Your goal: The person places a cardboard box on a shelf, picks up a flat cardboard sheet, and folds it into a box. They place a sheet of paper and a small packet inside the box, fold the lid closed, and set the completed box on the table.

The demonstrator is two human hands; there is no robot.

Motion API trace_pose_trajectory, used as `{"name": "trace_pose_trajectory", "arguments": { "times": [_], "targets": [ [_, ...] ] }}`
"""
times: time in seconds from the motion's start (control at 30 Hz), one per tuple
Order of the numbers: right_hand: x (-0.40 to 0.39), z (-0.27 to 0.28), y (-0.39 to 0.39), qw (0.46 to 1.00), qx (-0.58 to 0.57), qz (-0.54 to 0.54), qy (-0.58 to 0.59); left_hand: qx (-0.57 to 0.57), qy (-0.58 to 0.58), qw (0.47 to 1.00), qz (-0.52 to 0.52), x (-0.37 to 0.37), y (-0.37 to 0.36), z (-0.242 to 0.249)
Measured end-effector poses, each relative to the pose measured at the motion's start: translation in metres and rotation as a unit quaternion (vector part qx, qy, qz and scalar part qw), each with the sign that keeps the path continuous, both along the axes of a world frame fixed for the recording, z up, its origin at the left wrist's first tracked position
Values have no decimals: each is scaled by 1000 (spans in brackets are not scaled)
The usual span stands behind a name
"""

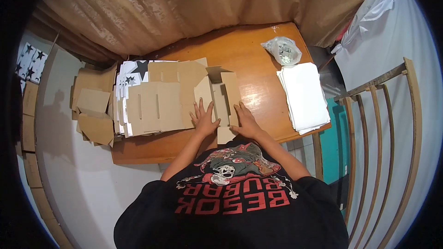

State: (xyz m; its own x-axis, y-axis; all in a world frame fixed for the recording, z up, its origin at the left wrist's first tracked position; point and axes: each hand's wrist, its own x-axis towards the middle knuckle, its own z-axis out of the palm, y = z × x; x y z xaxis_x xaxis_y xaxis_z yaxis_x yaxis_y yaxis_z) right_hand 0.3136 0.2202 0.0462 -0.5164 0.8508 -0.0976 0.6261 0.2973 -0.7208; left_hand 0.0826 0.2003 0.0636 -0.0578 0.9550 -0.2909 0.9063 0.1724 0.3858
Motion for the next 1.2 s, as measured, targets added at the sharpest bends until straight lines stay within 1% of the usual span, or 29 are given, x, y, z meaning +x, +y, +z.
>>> {"name": "trace_pose_trajectory", "arguments": {
  "times": [0.03,0.1,0.13,0.2,0.33,0.4,0.43,0.47,0.5,0.53,0.57,0.6,0.63,0.7,0.77,0.83,0.87,0.93,1.0,1.03,1.1,1.13,1.2],
  "targets": [
    [0,-2,1,1000,1,3,0,1,0,1000,3,-4,3,-5],
    [-1,3,-2,1000,5,-24,-6,1,-68,998,-4,-14,9,-22],
    [-1,7,-4,1000,4,-21,-7,0,-68,998,-2,-17,10,-30],
    [-6,23,-5,999,22,-15,-26,27,-108,994,-17,-19,12,-31],
    [-12,19,-3,997,57,-6,-59,18,-102,994,-47,-19,11,-20],
    [-9,12,2,996,34,-58,-61,-8,-150,976,-156,-26,10,-17],
    [-6,8,4,996,34,-59,-61,6,-203,962,-181,-30,7,-15],
    [-2,9,8,995,2,-97,-30,5,-204,962,-182,-32,3,-11],
    [1,11,11,990,-31,-135,0,32,-190,961,-199,-33,-1,-6],
    [4,6,14,990,-32,-135,0,60,-177,958,-216,-33,-4,-3],
    [5,2,17,992,-2,-126,-18,60,-176,958,-217,-32,-6,-2],
    [6,-2,20,992,28,-116,-36,59,-134,966,-215,-29,-9,-2],
    [8,-5,21,992,28,-117,-35,59,-92,971,-212,-26,-9,-2],
    [7,11,21,997,-21,-74,-25,71,-99,972,-199,-19,-8,-5],
    [3,14,18,995,-20,-91,-24,81,-108,973,-186,-16,-7,-9],
    [0,18,16,994,-18,-104,-25,59,-101,969,-219,-17,0,-14],
    [-2,25,16,992,-23,-122,-26,57,-102,969,-217,-18,0,-14],
    [-3,29,20,989,-29,-141,-27,61,-197,956,-211,-19,2,-15],
    [-1,28,26,991,51,-121,15,59,-220,950,-214,-21,3,-19],
    [2,22,33,991,51,-122,15,59,-242,944,-217,-22,4,-20],
    [6,1,46,998,51,-19,17,56,-246,941,-225,-28,5,-20],
    [7,-5,49,998,51,-19,17,54,-249,939,-232,-30,5,-20],
    [8,-7,53,998,5,-19,-58,60,-259,938,-223,-29,4,-29]
  ]
}}
